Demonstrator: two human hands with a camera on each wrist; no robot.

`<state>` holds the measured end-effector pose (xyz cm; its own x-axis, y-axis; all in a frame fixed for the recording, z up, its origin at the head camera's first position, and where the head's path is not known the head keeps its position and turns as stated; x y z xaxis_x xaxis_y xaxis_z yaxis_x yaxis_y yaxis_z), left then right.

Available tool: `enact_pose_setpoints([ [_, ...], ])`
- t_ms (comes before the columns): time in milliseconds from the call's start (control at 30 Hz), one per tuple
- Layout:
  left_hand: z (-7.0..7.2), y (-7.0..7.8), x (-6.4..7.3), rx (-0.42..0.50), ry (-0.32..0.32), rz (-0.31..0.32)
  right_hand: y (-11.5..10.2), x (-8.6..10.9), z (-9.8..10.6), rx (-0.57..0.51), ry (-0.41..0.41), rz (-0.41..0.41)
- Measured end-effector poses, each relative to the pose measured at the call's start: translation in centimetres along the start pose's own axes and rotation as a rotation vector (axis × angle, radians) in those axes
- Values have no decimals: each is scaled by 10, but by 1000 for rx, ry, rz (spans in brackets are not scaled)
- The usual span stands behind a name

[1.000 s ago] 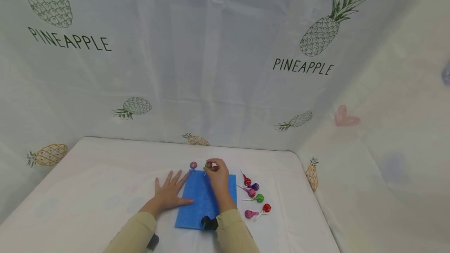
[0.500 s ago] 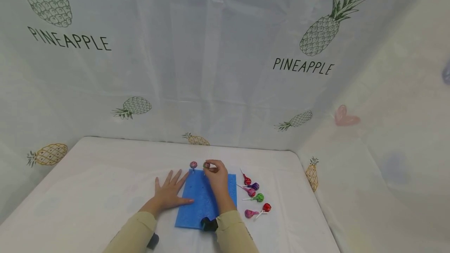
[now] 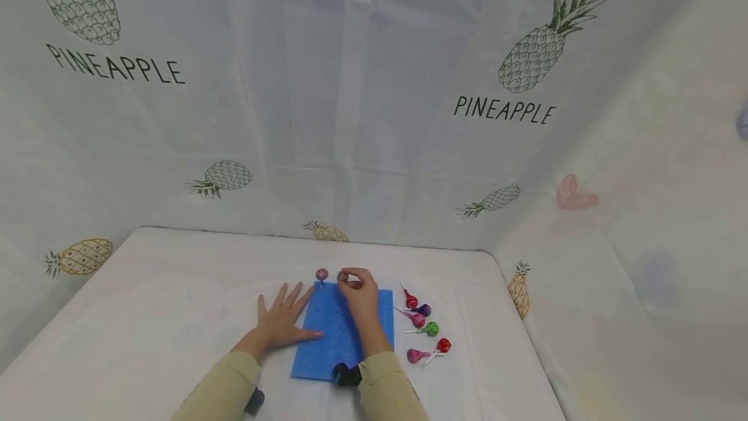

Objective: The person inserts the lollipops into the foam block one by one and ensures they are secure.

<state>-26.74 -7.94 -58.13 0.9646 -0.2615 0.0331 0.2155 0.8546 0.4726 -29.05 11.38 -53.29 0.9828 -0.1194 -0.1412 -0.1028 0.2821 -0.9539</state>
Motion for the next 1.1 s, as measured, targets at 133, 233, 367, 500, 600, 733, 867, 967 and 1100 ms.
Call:
enact_pose_setpoints([
  [133,-1,-1,0,-11,-1,3,6,0,-2,8,15,16],
  [233,0,0,0,-13,-12,9,6,0,-2,19,28,35],
  [367,4,4,3,4,-14,3,1,3,-1,33,48,44],
  [500,8,6,4,13,-8,-5,-16,12,3,31,55,55],
  [600,7,5,4,4,-6,-7,-20,14,4,32,62,62],
  [733,5,4,2,-5,-14,-1,-2,6,-1,55,72,41],
  [867,5,4,2,10,-12,-3,12,0,-4,60,76,35],
  [967,3,3,2,1,-13,0,14,-1,-5,29,66,47],
  [1100,0,0,0,-16,-8,2,8,3,-3,-6,45,54],
])
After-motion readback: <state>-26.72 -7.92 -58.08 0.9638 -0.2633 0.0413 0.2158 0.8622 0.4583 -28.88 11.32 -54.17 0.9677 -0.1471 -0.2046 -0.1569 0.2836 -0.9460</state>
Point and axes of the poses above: each hand's wrist, its own x-axis away from the middle knuckle, its own z-axis out of the back of the hand, y = z × x, the point moved 2 cm from there along -x, towards the middle knuckle, and after that the axes turned 10 degrees about x, right-handed, at the moved point
